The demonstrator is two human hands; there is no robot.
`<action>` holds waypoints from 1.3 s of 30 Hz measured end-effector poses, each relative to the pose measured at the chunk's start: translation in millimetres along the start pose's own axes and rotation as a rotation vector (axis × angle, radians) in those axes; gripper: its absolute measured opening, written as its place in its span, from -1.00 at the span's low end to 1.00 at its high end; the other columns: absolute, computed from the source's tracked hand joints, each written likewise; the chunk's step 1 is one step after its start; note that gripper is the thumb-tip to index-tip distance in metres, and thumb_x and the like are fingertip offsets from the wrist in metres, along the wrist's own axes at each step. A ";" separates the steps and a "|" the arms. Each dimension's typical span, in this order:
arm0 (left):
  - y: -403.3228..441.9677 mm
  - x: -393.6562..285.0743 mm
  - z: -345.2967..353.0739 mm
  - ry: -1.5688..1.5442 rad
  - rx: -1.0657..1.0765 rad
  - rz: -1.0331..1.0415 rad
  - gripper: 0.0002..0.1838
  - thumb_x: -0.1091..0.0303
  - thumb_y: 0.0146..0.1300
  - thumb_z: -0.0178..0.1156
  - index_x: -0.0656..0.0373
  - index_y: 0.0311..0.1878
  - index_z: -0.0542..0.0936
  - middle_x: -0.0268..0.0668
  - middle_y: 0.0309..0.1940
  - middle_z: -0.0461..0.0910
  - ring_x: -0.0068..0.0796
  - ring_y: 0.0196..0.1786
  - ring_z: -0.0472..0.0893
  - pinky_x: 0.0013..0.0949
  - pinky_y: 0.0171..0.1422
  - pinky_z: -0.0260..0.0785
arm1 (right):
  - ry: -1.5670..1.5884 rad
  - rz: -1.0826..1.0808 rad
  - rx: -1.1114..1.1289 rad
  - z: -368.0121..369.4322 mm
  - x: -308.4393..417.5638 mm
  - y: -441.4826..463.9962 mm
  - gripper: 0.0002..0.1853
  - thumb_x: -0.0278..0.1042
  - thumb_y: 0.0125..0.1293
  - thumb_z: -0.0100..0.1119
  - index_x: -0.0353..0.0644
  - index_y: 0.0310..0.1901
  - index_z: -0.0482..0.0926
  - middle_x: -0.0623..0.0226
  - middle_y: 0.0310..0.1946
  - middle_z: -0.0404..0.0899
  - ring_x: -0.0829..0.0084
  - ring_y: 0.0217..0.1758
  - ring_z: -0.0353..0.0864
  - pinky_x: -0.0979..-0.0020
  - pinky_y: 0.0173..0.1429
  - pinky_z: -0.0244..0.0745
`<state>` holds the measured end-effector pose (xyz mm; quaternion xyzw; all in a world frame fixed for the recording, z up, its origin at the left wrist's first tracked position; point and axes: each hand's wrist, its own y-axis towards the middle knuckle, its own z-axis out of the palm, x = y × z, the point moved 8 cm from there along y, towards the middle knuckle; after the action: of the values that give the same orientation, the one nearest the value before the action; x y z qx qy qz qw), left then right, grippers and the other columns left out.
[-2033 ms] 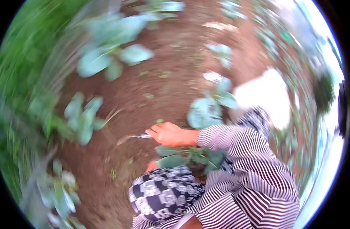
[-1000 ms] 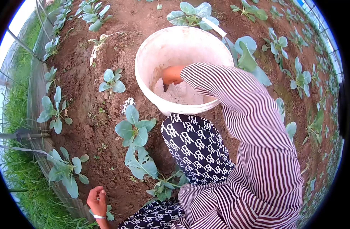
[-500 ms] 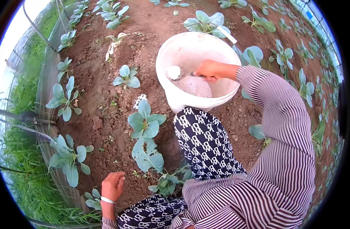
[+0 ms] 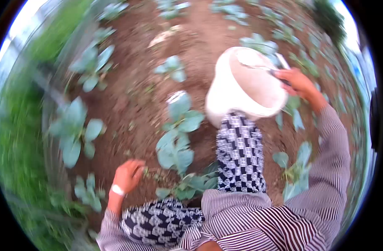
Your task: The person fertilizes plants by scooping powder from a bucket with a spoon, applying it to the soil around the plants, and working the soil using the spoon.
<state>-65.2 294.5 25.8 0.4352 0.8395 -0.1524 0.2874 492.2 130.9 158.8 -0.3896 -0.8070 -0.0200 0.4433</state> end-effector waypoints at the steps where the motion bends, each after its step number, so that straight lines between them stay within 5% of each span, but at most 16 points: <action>1: -19.3 16.9 12.4 -0.020 -0.020 -0.002 -0.81 0.32 0.24 0.14 0.16 -0.14 0.61 -0.12 -0.20 0.61 -0.05 -0.12 0.59 -0.16 -0.03 0.47 | -0.042 -0.028 0.078 11.1 17.0 -1.9 -0.74 -0.16 0.30 0.17 -0.19 -0.16 0.62 0.44 -0.62 0.48 0.69 -0.70 0.34 0.59 -0.66 0.21; 3: -29.7 40.7 26.3 -0.040 -0.040 -0.026 -0.78 0.30 0.25 0.12 0.17 -0.11 0.60 -0.11 -0.17 0.61 -0.07 -0.09 0.59 -0.16 0.00 0.46 | -0.057 0.001 0.172 31.7 46.4 -14.6 -0.72 -0.13 0.33 0.09 -0.15 -0.16 0.64 0.42 -0.49 0.58 0.67 -0.52 0.51 0.58 -0.47 0.39; 5: -51.7 68.7 40.8 -0.061 -0.067 -0.198 -0.80 0.31 0.23 0.13 0.15 -0.14 0.60 -0.13 -0.23 0.61 -0.08 -0.12 0.60 -0.16 -0.05 0.46 | -0.089 -0.241 0.058 51.1 43.3 36.5 -0.69 -0.09 0.34 0.08 -0.11 -0.05 0.60 0.53 -0.59 0.46 0.73 -0.69 0.34 0.66 -0.65 0.20; 7: -78.6 94.9 63.8 -0.126 -0.104 -0.333 -0.81 0.28 0.21 0.15 0.12 -0.16 0.61 -0.15 -0.27 0.61 -0.10 -0.17 0.61 -0.16 -0.09 0.46 | -0.104 0.046 0.147 89.9 81.7 6.0 -0.60 -0.05 0.37 0.06 -0.06 0.14 0.51 0.59 -0.68 0.34 0.77 -0.81 0.17 0.69 -0.78 0.00; 14: -192.8 153.0 175.3 -0.433 -0.358 -0.802 -0.77 0.16 0.23 0.21 0.13 -0.25 0.64 -0.16 -0.42 0.65 -0.21 -0.36 0.67 -0.25 -0.21 0.51 | -0.024 -0.085 0.459 307.1 124.6 -7.7 -0.48 -0.07 0.37 0.08 -0.09 0.29 0.37 0.58 -0.73 0.22 0.77 -0.80 0.07 0.67 -0.77 -0.05; 20: -209.2 134.0 245.6 -0.607 -0.604 -0.651 -0.73 0.10 0.27 0.15 0.13 -0.27 0.61 -0.19 -0.42 0.62 -0.13 -0.35 0.64 -0.21 -0.22 0.51 | -0.094 -0.077 0.883 524.3 125.2 -49.2 -0.51 -0.17 0.33 0.17 -0.14 0.25 0.43 0.51 -0.69 0.30 0.72 -0.78 0.14 0.61 -0.75 -0.01; 26: -209.9 126.3 241.7 -0.288 -0.805 -0.639 -0.86 0.26 0.17 0.27 0.10 -0.39 0.61 -0.28 -0.50 0.59 -0.27 -0.44 0.63 -0.27 -0.36 0.48 | -0.092 -0.162 1.132 725.3 125.8 -89.5 -0.57 -0.20 0.38 0.12 -0.19 0.21 0.46 0.47 -0.68 0.38 0.69 -0.78 0.22 0.58 -0.75 0.05; 27: -207.7 123.9 242.4 -0.231 -0.782 -0.617 -0.86 0.27 0.16 0.27 0.09 -0.41 0.59 -0.29 -0.53 0.56 -0.28 -0.46 0.61 -0.27 -0.39 0.47 | -0.139 -0.189 1.040 748.3 130.4 -95.9 -0.58 -0.19 0.37 0.13 -0.15 0.21 0.48 0.48 -0.67 0.38 0.73 -0.79 0.16 0.59 -0.76 0.02; 29: -207.0 122.3 239.6 -0.167 -0.771 -0.611 -0.84 0.28 0.15 0.27 0.08 -0.46 0.54 -0.30 -0.59 0.47 -0.29 -0.52 0.57 -0.26 -0.45 0.43 | -0.255 -0.323 0.997 795.3 140.5 -99.5 -0.57 -0.16 0.34 0.14 -0.10 0.19 0.51 0.27 -0.52 0.57 0.49 -0.67 0.48 0.43 -0.61 0.35; 32: -209.8 124.3 237.0 -0.210 -0.807 -0.612 -0.85 0.27 0.16 0.27 0.09 -0.45 0.55 -0.30 -0.58 0.48 -0.29 -0.52 0.57 -0.27 -0.45 0.43 | -0.497 -0.836 0.708 845.9 163.6 -97.5 -0.55 -0.11 0.30 0.15 -0.07 0.18 0.52 0.04 -0.24 0.66 0.14 -0.25 0.68 0.19 -0.19 0.54; 35: -211.1 126.5 238.5 -0.243 -0.809 -0.618 -0.85 0.27 0.17 0.26 0.09 -0.42 0.56 -0.29 -0.58 0.48 -0.28 -0.52 0.57 -0.26 -0.47 0.42 | -0.531 -0.846 0.606 848.1 181.8 -107.9 -0.53 -0.08 0.27 0.15 -0.06 0.18 0.51 -0.04 -0.07 0.60 -0.03 0.09 0.54 0.09 0.13 0.42; 39: -210.8 126.3 234.5 -0.239 -0.809 -0.613 -0.82 0.27 0.16 0.24 0.10 -0.47 0.51 -0.30 -0.58 0.47 -0.32 -0.52 0.57 -0.28 -0.46 0.44 | -0.523 -0.829 0.586 856.2 183.1 -98.0 -0.53 -0.08 0.27 0.15 -0.06 0.18 0.52 -0.05 -0.07 0.60 -0.02 0.03 0.58 0.10 0.09 0.45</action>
<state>-213.3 135.9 -235.5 0.0029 0.8815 0.0586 0.4685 -226.0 498.0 -195.7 0.1070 -0.9471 0.1297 0.2733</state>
